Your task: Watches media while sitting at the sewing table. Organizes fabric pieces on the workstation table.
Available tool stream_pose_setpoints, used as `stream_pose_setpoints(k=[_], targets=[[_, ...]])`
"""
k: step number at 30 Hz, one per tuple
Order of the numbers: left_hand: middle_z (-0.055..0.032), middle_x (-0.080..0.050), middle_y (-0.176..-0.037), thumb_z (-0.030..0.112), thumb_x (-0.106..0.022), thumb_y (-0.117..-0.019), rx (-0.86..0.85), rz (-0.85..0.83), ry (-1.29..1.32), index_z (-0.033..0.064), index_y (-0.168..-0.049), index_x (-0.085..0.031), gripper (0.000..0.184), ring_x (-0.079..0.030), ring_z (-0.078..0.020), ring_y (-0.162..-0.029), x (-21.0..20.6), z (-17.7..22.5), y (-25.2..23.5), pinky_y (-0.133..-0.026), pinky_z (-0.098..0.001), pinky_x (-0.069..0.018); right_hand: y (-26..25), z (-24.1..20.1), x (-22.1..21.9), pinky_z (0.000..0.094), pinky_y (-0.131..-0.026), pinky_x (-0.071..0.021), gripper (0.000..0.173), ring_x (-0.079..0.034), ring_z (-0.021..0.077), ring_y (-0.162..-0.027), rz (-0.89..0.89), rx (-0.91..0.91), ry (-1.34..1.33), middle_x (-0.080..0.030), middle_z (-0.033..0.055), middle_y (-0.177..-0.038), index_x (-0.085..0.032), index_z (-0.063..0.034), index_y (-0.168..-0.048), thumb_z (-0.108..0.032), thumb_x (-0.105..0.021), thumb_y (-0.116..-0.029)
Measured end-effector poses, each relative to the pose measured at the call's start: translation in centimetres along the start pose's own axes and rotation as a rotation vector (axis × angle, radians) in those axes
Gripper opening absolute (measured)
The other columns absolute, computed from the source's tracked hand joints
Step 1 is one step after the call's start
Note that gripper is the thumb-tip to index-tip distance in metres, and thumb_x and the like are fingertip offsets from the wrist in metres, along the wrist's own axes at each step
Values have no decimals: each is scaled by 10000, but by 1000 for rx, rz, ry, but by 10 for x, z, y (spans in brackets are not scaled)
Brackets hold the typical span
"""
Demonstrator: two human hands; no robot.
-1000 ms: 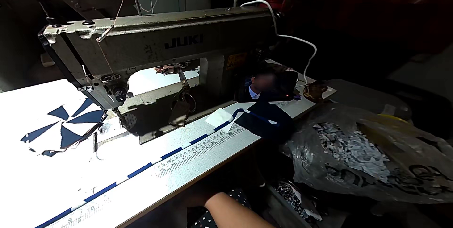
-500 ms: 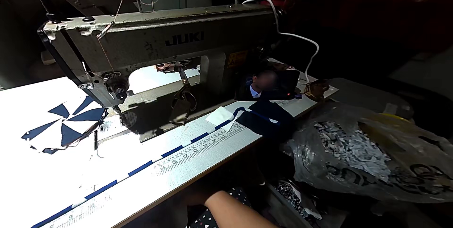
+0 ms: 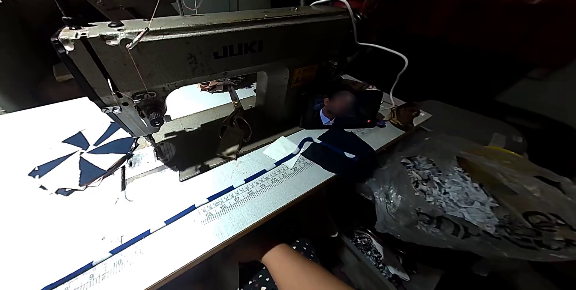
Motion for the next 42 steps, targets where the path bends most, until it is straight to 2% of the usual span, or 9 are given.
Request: stream_pose_setpoints(k=[5, 8, 12, 18, 23, 28, 31, 33, 42], targets=[[-115, -662, -1330, 224, -678, -989, -9, 11, -50, 47, -1334, -648, 389, -614, -203, -1245, 3, -15, -4, -1079, -413, -475, 2, -1, 2, 578, -1073, -419, 328, -597, 361, -1227, -3, -15, 44, -656, 239, -1268, -692, 7, -1230, -233, -652, -1010], [-130, -668, -1305, 212, -677, -988, -2, 21, -17, 20, -1313, -651, 378, -623, -196, -1219, 3, -10, -1, -1068, -404, -480, 3, -1, 1, 574, -1054, -431, 327, -606, 363, -1205, -3, -17, 32, -656, 247, -1256, -686, 16, -1232, -221, -653, -1010], [-157, -682, -1254, 91, -703, -952, -24, 19, 56, -28, -1282, -655, 355, -649, -202, -1153, -1, -16, -9, -1024, -378, -508, 1, 0, 0, 566, -1055, -433, 329, -607, 358, -1198, -7, -6, 17, -654, 246, -1258, -677, 21, -1243, -212, -653, -1011], [-154, -692, -1236, 97, -690, -960, 10, 13, 48, -19, -1251, -680, 314, -653, -205, -1144, -2, -11, -7, -1027, -379, -501, -2, 1, -1, 558, -1043, -445, 325, -616, 352, -1182, -14, 12, 6, -661, 241, -1242, -679, 22, -1239, -205, -659, -1007], [-105, -696, -1262, 197, -686, -968, -105, 36, -17, 33, -1234, -708, 313, -646, -181, -1182, 1, -33, -18, -1057, -389, -494, 1, -1, -1, 566, -1069, -423, 322, -602, 368, -1208, -9, 10, -5, -653, 257, -1255, -673, 44, -1232, -192, -640, -1016], [-80, -727, -1176, 206, -721, -935, -116, 67, 38, 40, -1179, -729, 296, -675, -153, -1101, 0, -44, -26, -995, -366, -531, -2, 1, -1, 566, -1064, -430, 318, -611, 361, -1197, 6, 33, -2, -661, 249, -1245, -678, 36, -1228, -191, -652, -1008], [-142, -692, -1246, 153, -687, -971, -27, -1, 26, -5, -1243, -691, 315, -648, -201, -1157, -1, -13, -9, -1033, -389, -499, -1, 0, -1, 568, -1067, -423, 320, -601, 369, -1208, 0, 33, -1, -649, 258, -1261, -671, 41, -1235, -181, -655, -1006], [-151, -688, -1251, 160, -682, -975, -15, 2, 21, -4, -1252, -685, 322, -647, -211, -1160, -1, -11, -6, -1037, -397, -496, -1, 0, -1, 572, -1072, -420, 318, -601, 371, -1212, 4, 32, 3, -651, 258, -1261, -674, 41, -1232, -183, -654, -1007], [-115, -689, -1263, 232, -687, -974, -51, 16, -25, 28, -1272, -676, 361, -640, -191, -1184, 2, -22, -9, -1044, -402, -497, -1, 2, -2, 552, -1049, -444, 314, -618, 352, -1179, -12, 13, -12, -663, 245, -1237, -676, 37, -1232, -182, -655, -1007]])
Point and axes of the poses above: each hand's wrist, its own y-axis away from the middle knuckle, its own x-axis out of the back of the hand, z = x × y, the point moved 8 cm from there along -y, towards the middle knuckle
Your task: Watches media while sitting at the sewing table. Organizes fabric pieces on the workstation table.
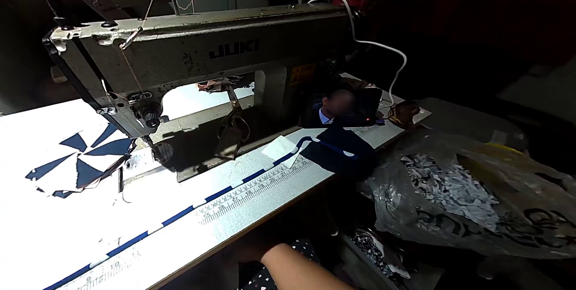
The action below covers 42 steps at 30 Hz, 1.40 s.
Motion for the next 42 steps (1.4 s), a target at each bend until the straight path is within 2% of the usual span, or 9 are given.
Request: stream_pose_setpoints(k=[4, 7, 14, 18, 24, 29, 32, 35, 42], targets=[[-93, -692, -1277, 250, -683, -977, -28, -9, -22, 45, -1284, -676, 370, -642, -186, -1199, 0, -7, -6, -1049, -405, -503, -2, 2, -1, 551, -1061, -440, 316, -615, 346, -1197, 1, 15, 0, -663, 238, -1251, -677, 25, -1247, -180, -652, -1008], [-129, -688, -1273, 167, -682, -974, 0, -8, 2, 0, -1282, -668, 351, -639, -201, -1191, -2, 3, -2, -1055, -400, -487, -1, 0, 0, 555, -1051, -440, 316, -616, 353, -1184, 10, 18, 5, -661, 244, -1241, -678, 31, -1233, -187, -658, -1005], [-166, -660, -1304, 171, -659, -992, 0, 2, -8, -21, -1314, -637, 375, -619, -224, -1221, 0, 24, 13, -1069, -405, -475, 0, 0, 1, 583, -1056, -430, 327, -610, 379, -1194, 25, 14, 14, -657, 264, -1241, -681, 47, -1215, -197, -669, -997], [-152, -669, -1289, 180, -667, -984, -22, 4, 7, -14, -1297, -649, 369, -625, -214, -1213, -1, 13, 7, -1065, -404, -485, 0, -1, 1, 575, -1059, -429, 318, -609, 372, -1197, 19, 29, 12, -658, 257, -1246, -681, 43, -1220, -186, -664, -1000], [-137, -662, -1306, 174, -667, -990, 69, 4, 13, 4, -1308, -645, 362, -618, -197, -1218, -1, 18, 11, -1068, -396, -476, 2, -1, 1, 581, -1065, -423, 329, -601, 380, -1207, 20, 3, 7, -651, 261, -1256, -676, 41, -1229, -194, -668, -997], [-124, -688, -1234, 161, -689, -965, 32, 44, 49, 3, -1263, -668, 338, -643, -176, -1146, -2, 5, 5, -1019, -389, -506, 0, 0, 1, 579, -1050, -431, 328, -606, 376, -1191, 20, 17, 13, -655, 261, -1238, -676, 47, -1219, -199, -662, -1002], [-122, -690, -1222, 128, -682, -970, 32, 32, 67, -16, -1245, -670, 310, -635, -152, -1129, -1, 18, 9, -1023, -360, -491, 1, 1, 0, 577, -1036, -442, 332, -616, 373, -1177, 9, -7, 5, -657, 258, -1235, -670, 40, -1231, -206, -652, -1009], [-109, -701, -1202, 181, -694, -960, -7, 50, 52, 10, -1243, -681, 330, -655, -160, -1115, -1, 1, 2, -1003, -381, -517, -1, 3, -1, 551, -1014, -467, 310, -634, 344, -1141, 3, -6, -22, -670, 238, -1213, -676, 24, -1231, -192, -650, -1010], [-144, -670, -1280, 177, -674, -982, 35, 29, 18, -3, -1278, -659, 347, -621, -207, -1206, 0, 23, 15, -1062, -411, -483, -2, 2, 0, 587, -1065, -429, 321, -611, 378, -1203, 44, 32, -5, -661, 257, -1244, -686, 38, -1218, -196, -664, -1000]])
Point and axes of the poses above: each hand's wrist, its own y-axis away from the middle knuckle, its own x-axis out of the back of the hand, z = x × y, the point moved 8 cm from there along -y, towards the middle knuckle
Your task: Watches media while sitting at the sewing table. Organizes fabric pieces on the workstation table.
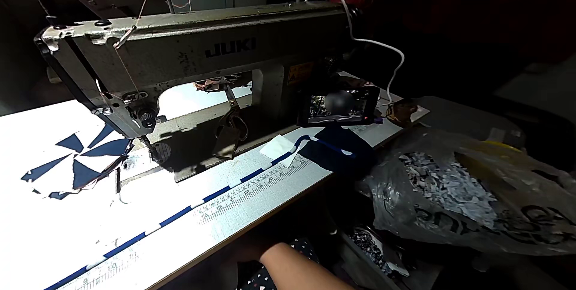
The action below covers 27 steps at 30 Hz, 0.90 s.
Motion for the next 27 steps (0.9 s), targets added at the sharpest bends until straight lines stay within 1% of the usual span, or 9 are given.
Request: stream_pose_setpoints(k=[2, 5, 8, 11, 15, 17, 21, 24, 27], targets=[[-153, -670, -1281, 166, -677, -982, 0, 7, 14, -9, -1284, -654, 350, -623, -218, -1205, 0, -2, -1, -1059, -419, -482, 1, -1, 0, 580, -1053, -433, 319, -611, 378, -1192, -16, -12, -2, -660, 261, -1237, -680, 43, -1218, -190, -661, -1002], [-120, -682, -1268, 189, -698, -969, -17, 9, 49, 8, -1284, -660, 365, -637, -176, -1188, 0, -11, -6, -1041, -377, -509, 3, -2, 1, 570, -1042, -443, 322, -619, 372, -1171, -17, -26, -2, -662, 262, -1225, -680, 46, -1214, -193, -666, -999], [-143, -672, -1284, 167, -687, -980, 25, -13, 23, -8, -1283, -656, 351, -622, -198, -1210, -1, 2, -1, -1065, -384, -478, 3, -2, 0, 566, -1048, -437, 318, -614, 372, -1176, -14, -11, -18, -657, 265, -1230, -676, 52, -1216, -176, -672, -994], [-111, -702, -1239, 178, -717, -945, -32, 6, 22, 28, -1248, -693, 339, -651, -185, -1170, -3, -25, -16, -1037, -394, -509, 0, -1, 0, 565, -1053, -440, 313, -617, 366, -1179, -12, 8, 6, -665, 255, -1224, -684, 43, -1208, -185, -674, -993], [-156, -654, -1325, 144, -669, -991, 75, -16, -5, -13, -1320, -633, 367, -603, -223, -1248, -1, 11, 4, -1089, -413, -449, 2, -2, 0, 562, -1060, -430, 311, -607, 371, -1190, -11, -1, -25, -658, 263, -1233, -682, 51, -1210, -168, -675, -991], [-157, -652, -1322, 164, -671, -992, 89, -5, -15, -17, -1314, -632, 372, -603, -221, -1243, -1, 15, 7, -1084, -402, -457, 2, -2, 1, 557, -1051, -435, 299, -611, 365, -1174, -12, 6, -36, -659, 263, -1222, -683, 54, -1201, -156, -679, -987], [-156, -645, -1343, 189, -661, -1001, 44, -40, -70, -6, -1335, -626, 388, -595, -229, -1270, 0, 6, 0, -1105, -415, -446, 2, -2, 1, 567, -1045, -438, 314, -613, 372, -1175, -26, -17, -13, -657, 264, -1227, -677, 52, -1211, -174, -672, -994], [-158, -656, -1313, 193, -677, -989, 35, -24, -59, -9, -1308, -639, 379, -608, -226, -1240, 0, -1, -4, -1083, -415, -464, 1, -2, -1, 572, -1053, -433, 315, -612, 374, -1184, -36, -16, -1, -660, 259, -1234, -682, 45, -1216, -181, -670, -997], [-160, -653, -1302, 162, -682, -976, 15, -18, 1, -16, -1323, -621, 395, -620, -208, -1204, -1, -8, -8, -1054, -396, -487, 0, -3, -1, 576, -1057, -431, 314, -610, 377, -1194, -36, 3, 13, -659, 262, -1241, -679, 51, -1221, -171, -663, -1000]])
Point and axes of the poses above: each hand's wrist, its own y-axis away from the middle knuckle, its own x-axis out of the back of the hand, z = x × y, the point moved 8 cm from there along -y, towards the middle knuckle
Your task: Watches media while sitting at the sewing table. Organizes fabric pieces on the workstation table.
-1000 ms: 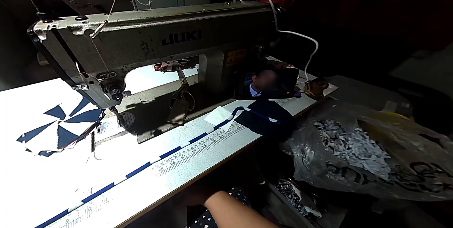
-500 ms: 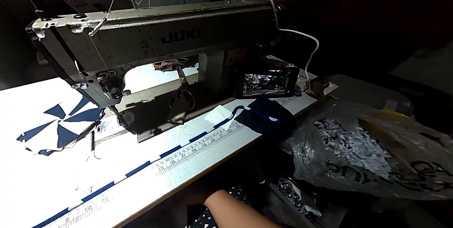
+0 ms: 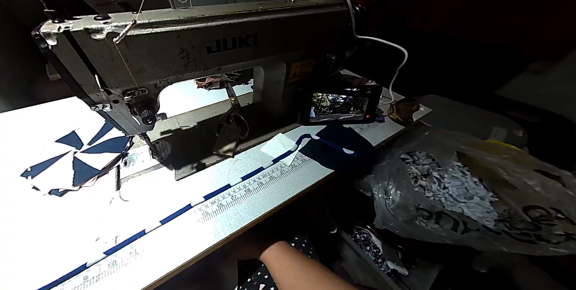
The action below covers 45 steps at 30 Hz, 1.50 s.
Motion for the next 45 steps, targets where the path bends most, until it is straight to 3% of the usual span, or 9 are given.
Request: stream_pose_setpoints(k=[9, 18, 22, 28, 31, 41, 45], targets=[[-145, -668, -1289, 187, -672, -985, 2, -15, -20, -7, -1314, -632, 384, -631, -203, -1199, 1, -13, -6, -1054, -410, -489, 0, 1, 2, 584, -1071, -421, 320, -603, 372, -1215, 26, -10, 38, -658, 251, -1254, -692, 31, -1213, -206, -662, -1000], [-113, -684, -1273, 153, -704, -956, -67, 10, 49, 7, -1312, -648, 390, -643, -150, -1175, -1, -6, -7, -1031, -344, -509, 0, 1, 2, 562, -1055, -432, 299, -611, 360, -1182, 29, -1, 9, -662, 252, -1229, -692, 39, -1198, -179, -667, -994], [-71, -708, -1240, 239, -716, -951, -110, 0, 32, 47, -1275, -681, 378, -655, -138, -1156, -3, -27, -21, -1017, -360, -522, 3, 0, 3, 570, -1065, -422, 319, -602, 366, -1205, 12, -22, 27, -652, 254, -1254, -681, 36, -1220, -199, -655, -1006], [-113, -692, -1258, 244, -687, -978, -69, -4, -33, 43, -1262, -692, 348, -640, -186, -1174, -2, -10, -10, -1035, -398, -498, 3, -1, 3, 553, -1062, -430, 312, -611, 358, -1190, 8, -15, 14, -660, 252, -1241, -684, 45, -1216, -182, -658, -1003], [-136, -677, -1262, 189, -683, -979, -47, 0, 44, -12, -1278, -654, 361, -635, -177, -1164, -2, -10, -7, -1032, -379, -503, 3, 0, 1, 567, -1067, -427, 316, -608, 371, -1197, 12, -13, -2, -656, 261, -1247, -676, 53, -1220, -178, -657, -1004], [-121, -683, -1273, 194, -701, -968, -47, 12, 32, 3, -1281, -665, 368, -636, -170, -1187, -2, -7, -6, -1050, -376, -497, 3, -1, 2, 572, -1067, -425, 318, -607, 368, -1200, 12, -10, 6, -659, 254, -1244, -684, 45, -1212, -191, -666, -999], [-120, -694, -1232, 168, -715, -953, -50, 16, 48, -8, -1250, -675, 347, -647, -145, -1138, -1, -7, -7, -1018, -350, -511, 4, -2, 2, 573, -1070, -419, 326, -599, 373, -1210, 5, -21, 7, -648, 263, -1258, -674, 51, -1221, -187, -663, -999]])
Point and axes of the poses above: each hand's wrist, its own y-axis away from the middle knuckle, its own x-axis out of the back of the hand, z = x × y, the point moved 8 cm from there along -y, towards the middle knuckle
